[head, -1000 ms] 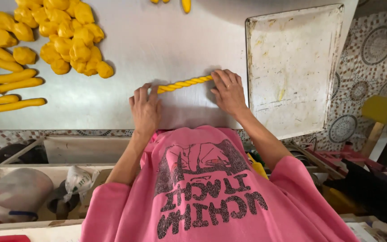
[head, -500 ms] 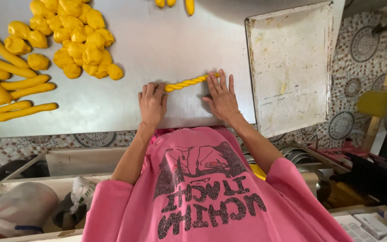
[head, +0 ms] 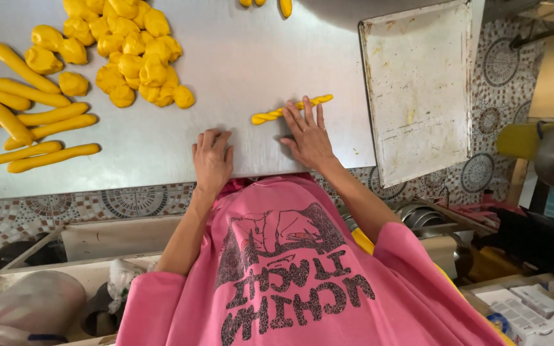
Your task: Rolling yellow dough into long strips and twisting them into looped shapes on a metal table in a bakery.
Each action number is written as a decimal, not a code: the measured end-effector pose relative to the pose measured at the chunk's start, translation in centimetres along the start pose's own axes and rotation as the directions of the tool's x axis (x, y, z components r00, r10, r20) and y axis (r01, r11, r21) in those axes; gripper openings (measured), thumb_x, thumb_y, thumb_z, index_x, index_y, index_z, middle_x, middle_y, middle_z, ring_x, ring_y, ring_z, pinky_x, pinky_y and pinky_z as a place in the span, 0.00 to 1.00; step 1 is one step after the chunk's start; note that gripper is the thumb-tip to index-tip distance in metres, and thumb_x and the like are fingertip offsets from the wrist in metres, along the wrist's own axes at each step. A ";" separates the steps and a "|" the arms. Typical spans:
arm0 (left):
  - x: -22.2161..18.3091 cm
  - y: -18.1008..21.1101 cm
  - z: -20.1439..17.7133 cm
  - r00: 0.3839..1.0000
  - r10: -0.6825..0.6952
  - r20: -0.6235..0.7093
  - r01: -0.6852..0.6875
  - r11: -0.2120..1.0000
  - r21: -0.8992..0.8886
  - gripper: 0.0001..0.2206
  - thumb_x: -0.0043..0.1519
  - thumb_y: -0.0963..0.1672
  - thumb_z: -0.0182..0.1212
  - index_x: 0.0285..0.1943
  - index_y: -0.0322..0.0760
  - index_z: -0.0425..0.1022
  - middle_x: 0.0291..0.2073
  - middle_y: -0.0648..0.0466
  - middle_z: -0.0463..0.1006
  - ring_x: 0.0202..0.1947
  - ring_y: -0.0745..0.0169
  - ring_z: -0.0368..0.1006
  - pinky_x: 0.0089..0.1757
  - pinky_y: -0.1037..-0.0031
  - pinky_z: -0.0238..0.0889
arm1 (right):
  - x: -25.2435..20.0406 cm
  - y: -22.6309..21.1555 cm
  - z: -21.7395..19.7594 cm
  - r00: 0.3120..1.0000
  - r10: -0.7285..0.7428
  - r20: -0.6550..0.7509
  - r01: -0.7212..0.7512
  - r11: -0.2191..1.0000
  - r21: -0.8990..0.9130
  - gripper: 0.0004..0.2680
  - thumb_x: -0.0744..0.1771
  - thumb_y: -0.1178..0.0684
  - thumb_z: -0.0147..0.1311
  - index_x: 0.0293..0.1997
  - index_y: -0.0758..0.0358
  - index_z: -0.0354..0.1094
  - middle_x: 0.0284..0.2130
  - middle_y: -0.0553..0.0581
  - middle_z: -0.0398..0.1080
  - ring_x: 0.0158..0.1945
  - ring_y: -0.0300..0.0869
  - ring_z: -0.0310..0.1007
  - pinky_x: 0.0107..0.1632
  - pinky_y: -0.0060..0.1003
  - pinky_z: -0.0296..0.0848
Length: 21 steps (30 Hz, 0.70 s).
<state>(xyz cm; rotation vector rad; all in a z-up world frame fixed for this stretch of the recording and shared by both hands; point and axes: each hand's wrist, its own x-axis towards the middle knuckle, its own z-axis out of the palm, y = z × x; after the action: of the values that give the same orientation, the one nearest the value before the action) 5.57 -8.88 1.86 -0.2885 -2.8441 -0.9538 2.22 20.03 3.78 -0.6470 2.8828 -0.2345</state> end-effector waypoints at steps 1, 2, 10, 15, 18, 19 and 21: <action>0.0 -0.2 -0.3 1.000 -0.005 -0.005 0.004 1.000 -0.018 0.15 0.55 0.39 0.70 0.52 0.38 0.80 0.44 0.55 0.67 0.44 0.54 0.68 0.39 0.64 0.62 | 0.3 -0.3 0.2 1.000 -0.013 -0.011 0.013 1.000 0.000 0.28 0.71 0.33 0.42 0.79 0.57 0.46 0.77 0.57 0.45 0.79 0.63 0.28 0.74 0.69 0.29; -0.1 -0.6 -0.7 1.000 0.000 -0.007 0.000 1.000 -0.022 0.15 0.55 0.39 0.70 0.52 0.38 0.80 0.44 0.55 0.67 0.44 0.54 0.68 0.39 0.64 0.62 | 0.7 -0.7 0.1 1.000 -0.010 -0.013 0.010 1.000 -0.005 0.28 0.71 0.33 0.42 0.79 0.57 0.46 0.77 0.57 0.45 0.79 0.63 0.28 0.74 0.69 0.29; -2.3 -1.9 -1.8 0.999 -0.040 0.007 0.040 0.998 -0.039 0.12 0.57 0.38 0.69 0.50 0.38 0.80 0.45 0.55 0.68 0.45 0.53 0.70 0.41 0.63 0.62 | 1.0 -2.0 0.5 1.000 0.020 0.004 -0.020 1.000 0.001 0.27 0.71 0.34 0.43 0.79 0.52 0.45 0.77 0.58 0.46 0.79 0.64 0.31 0.73 0.73 0.30; -1.4 -0.6 -1.0 1.000 -0.017 0.007 0.018 0.998 -0.062 0.12 0.56 0.38 0.70 0.49 0.37 0.81 0.44 0.55 0.69 0.45 0.53 0.71 0.40 0.63 0.63 | -0.5 2.4 -0.7 0.982 0.172 -0.079 -0.172 0.985 0.014 0.29 0.70 0.40 0.53 0.78 0.60 0.45 0.75 0.65 0.48 0.77 0.67 0.37 0.71 0.75 0.39; 0.5 1.4 0.1 1.000 0.007 -0.002 -0.008 0.998 -0.069 0.12 0.56 0.38 0.70 0.49 0.38 0.81 0.44 0.55 0.69 0.44 0.53 0.71 0.40 0.64 0.62 | -1.3 6.3 -0.2 0.953 0.213 -0.215 -0.201 0.977 0.077 0.26 0.70 0.43 0.54 0.75 0.63 0.51 0.70 0.65 0.57 0.73 0.65 0.49 0.69 0.73 0.43; 1.2 2.1 0.5 1.000 0.020 -0.011 -0.020 0.998 -0.063 0.12 0.56 0.39 0.70 0.49 0.38 0.81 0.44 0.55 0.69 0.44 0.54 0.71 0.40 0.64 0.63 | -1.5 7.7 0.1 0.930 0.211 -0.299 -0.180 0.975 0.129 0.24 0.70 0.44 0.54 0.73 0.64 0.56 0.64 0.64 0.66 0.69 0.62 0.60 0.67 0.70 0.47; 2.7 3.2 1.5 0.999 0.031 -0.010 -0.032 0.998 -0.050 0.13 0.56 0.39 0.71 0.49 0.39 0.81 0.44 0.55 0.69 0.44 0.54 0.71 0.40 0.64 0.63 | -1.7 11.0 2.0 0.912 0.204 -0.356 -0.160 0.976 0.150 0.21 0.70 0.43 0.55 0.70 0.62 0.60 0.60 0.60 0.70 0.65 0.58 0.64 0.67 0.64 0.51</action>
<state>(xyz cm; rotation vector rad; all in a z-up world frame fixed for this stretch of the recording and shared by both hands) 3.53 -5.08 3.05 -0.3318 -2.8015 -1.0193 -0.35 30.35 -0.01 -0.3363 3.2292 -0.5498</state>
